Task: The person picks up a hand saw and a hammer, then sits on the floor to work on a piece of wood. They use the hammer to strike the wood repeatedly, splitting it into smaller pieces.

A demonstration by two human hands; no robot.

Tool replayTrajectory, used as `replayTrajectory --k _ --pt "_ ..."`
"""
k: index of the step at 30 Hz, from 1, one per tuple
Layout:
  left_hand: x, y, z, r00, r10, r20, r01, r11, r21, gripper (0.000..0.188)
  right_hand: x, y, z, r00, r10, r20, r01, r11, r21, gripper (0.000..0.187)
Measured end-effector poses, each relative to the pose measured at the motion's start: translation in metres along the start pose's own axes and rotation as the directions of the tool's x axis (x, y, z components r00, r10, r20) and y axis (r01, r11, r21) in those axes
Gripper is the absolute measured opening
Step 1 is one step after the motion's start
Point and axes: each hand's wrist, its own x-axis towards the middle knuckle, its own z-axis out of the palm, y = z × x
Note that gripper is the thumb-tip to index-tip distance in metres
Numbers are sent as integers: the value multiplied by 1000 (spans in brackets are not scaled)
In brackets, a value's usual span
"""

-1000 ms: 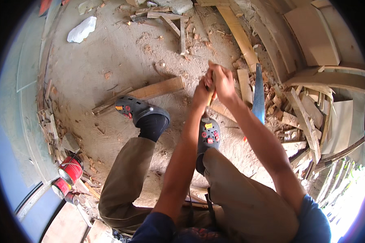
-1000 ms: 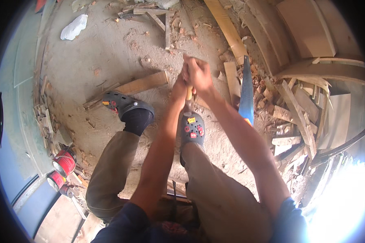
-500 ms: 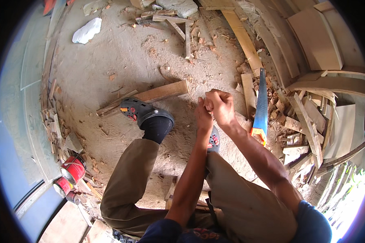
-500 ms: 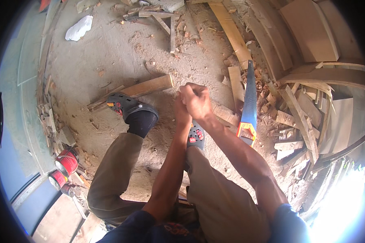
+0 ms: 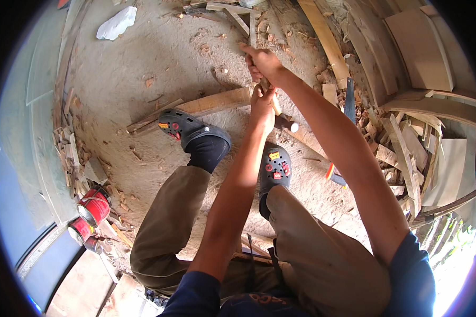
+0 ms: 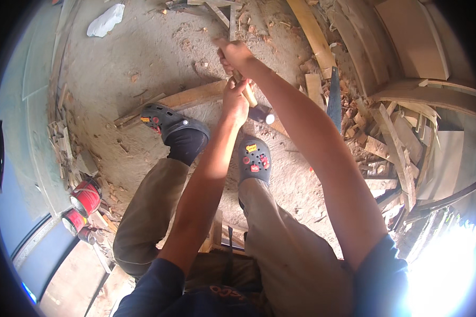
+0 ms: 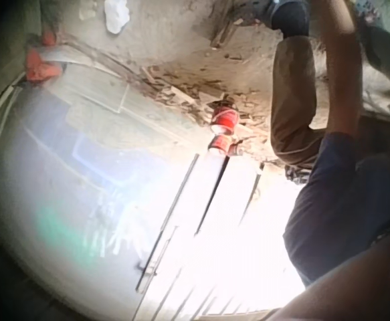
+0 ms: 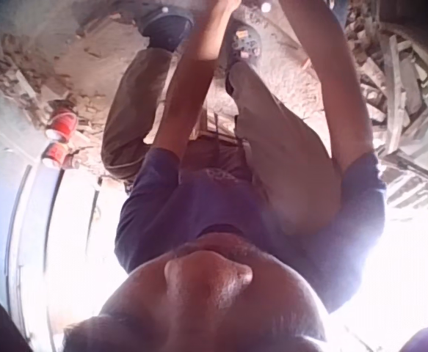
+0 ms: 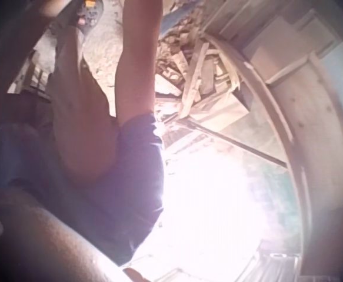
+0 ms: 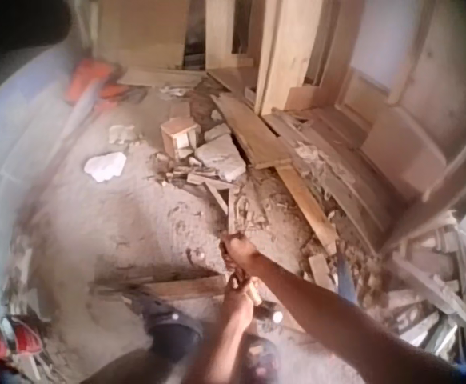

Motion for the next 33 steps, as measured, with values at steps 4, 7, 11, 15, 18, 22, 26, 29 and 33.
replayTrajectory --k 4,7,11,15,18,22,26,29,33 --pt "0 14 -4 986 -113 123 100 989 110 25 -5 5 2 969 -48 -242 59 998 39 41" --pt "4 20 -20 947 -148 286 83 970 228 28 -23 14 -3 955 -96 -282 150 972 179 40" --pt "-20 5 -22 978 -70 198 63 997 44 20 -58 21 -7 975 -223 -7 223 975 -19 44" --pt "-28 10 -28 954 -86 287 80 996 31 35 -80 39 5 930 -331 -160 329 943 -40 42" --pt "-34 14 -14 977 -131 168 105 982 155 43 -90 41 7 922 -357 -151 360 933 -4 41" --pt "-47 13 9 995 -97 15 95 992 79 47 -109 44 6 940 -336 -59 332 941 -68 39" --pt "-50 -46 -14 1000 -23 -2 23 998 -51 48 -132 59 3 929 -370 -28 362 919 -155 40" --pt "-87 -14 9 972 233 26 -201 773 602 52 -150 70 -8 928 -368 -63 354 920 -169 39" --pt "-80 -40 -4 998 61 3 -56 896 441 59 -156 71 -6 911 -411 -37 411 912 5 40"
